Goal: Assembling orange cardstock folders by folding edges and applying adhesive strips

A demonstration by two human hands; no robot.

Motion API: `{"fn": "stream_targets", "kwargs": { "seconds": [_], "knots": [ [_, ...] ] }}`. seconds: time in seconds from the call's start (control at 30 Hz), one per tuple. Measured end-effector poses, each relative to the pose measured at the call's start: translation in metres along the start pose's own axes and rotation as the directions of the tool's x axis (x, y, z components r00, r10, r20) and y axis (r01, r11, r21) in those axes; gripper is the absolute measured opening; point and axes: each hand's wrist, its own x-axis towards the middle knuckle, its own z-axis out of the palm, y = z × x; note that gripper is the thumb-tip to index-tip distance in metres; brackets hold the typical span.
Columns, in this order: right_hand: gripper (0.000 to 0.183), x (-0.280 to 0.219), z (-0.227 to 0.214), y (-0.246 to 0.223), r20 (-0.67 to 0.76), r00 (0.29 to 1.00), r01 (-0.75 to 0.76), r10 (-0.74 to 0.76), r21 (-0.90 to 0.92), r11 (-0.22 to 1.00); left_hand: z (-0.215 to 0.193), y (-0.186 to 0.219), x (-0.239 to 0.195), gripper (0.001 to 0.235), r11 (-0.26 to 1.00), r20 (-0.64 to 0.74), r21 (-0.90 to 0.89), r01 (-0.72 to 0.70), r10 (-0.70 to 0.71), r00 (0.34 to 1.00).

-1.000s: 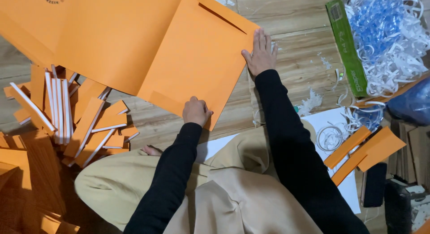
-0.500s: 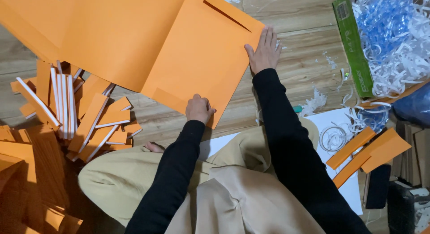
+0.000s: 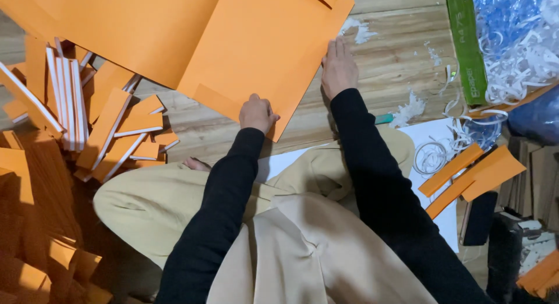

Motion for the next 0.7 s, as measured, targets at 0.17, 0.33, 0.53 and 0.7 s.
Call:
{"fn": "stream_targets", "kwargs": {
  "seconds": [0.17, 0.33, 0.53, 0.7],
  "knots": [
    [0.042, -0.038, -0.013, -0.026, 0.037, 0.994, 0.097, -0.102, 0.117, 0.988, -0.002, 0.001, -0.001, 0.028, 1.000, -0.009, 0.011, -0.003, 0.003, 1.000],
    [0.041, -0.084, -0.017, -0.052, 0.164, 0.969, 0.165, -0.183, 0.117, 0.979, -0.020, 0.010, -0.012, 0.022, 0.998, -0.005, -0.029, -0.050, 0.049, 0.999],
    [0.045, -0.134, -0.033, -0.088, 0.254, 0.945, 0.192, -0.205, 0.075, 0.979, -0.021, 0.011, -0.013, 0.021, 0.999, -0.016, -0.033, -0.044, 0.043, 0.999],
    [0.050, -0.168, -0.034, -0.112, 0.344, 0.915, 0.203, -0.210, 0.057, 0.978, -0.012, 0.006, -0.007, 0.024, 0.999, -0.030, -0.009, -0.043, 0.043, 0.999]
  ]
}}
